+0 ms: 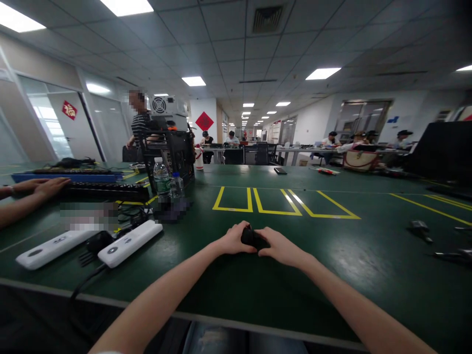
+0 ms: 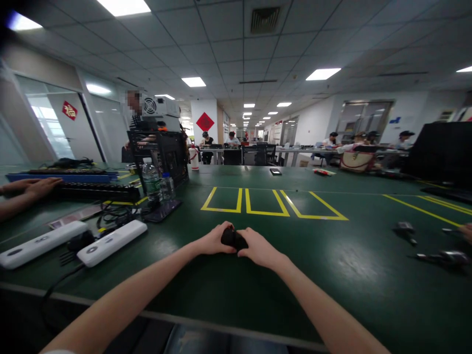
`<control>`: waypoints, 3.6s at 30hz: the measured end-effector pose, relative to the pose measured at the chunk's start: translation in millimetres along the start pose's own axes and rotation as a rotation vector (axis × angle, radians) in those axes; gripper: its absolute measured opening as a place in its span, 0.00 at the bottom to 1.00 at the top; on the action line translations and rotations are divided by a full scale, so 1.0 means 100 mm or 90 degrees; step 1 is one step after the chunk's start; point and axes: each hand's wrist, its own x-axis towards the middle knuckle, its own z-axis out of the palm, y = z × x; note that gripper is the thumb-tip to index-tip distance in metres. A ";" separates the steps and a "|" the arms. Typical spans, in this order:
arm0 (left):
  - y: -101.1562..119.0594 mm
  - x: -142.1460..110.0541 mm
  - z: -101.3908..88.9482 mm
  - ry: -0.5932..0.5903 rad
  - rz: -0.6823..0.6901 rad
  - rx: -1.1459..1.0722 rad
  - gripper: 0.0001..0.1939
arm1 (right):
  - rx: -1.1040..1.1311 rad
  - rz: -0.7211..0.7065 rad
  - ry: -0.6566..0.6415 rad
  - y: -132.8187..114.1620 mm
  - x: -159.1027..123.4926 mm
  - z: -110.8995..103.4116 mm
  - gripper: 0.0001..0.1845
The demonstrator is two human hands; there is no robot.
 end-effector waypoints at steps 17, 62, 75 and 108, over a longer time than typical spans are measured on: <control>-0.52 -2.32 -1.09 0.159 -0.235 0.007 0.29 | 0.416 -0.099 -0.116 -1.73 0.75 1.93 0.17; 0.18 -0.01 0.08 0.077 0.203 0.122 0.34 | 0.399 0.035 0.084 0.04 -0.02 0.10 0.14; 0.16 -0.01 0.11 0.086 0.208 0.138 0.32 | 0.401 0.009 0.000 0.09 0.00 0.07 0.17; 0.18 0.01 0.14 0.067 0.203 0.105 0.30 | 0.391 0.037 0.020 0.15 0.04 0.12 0.15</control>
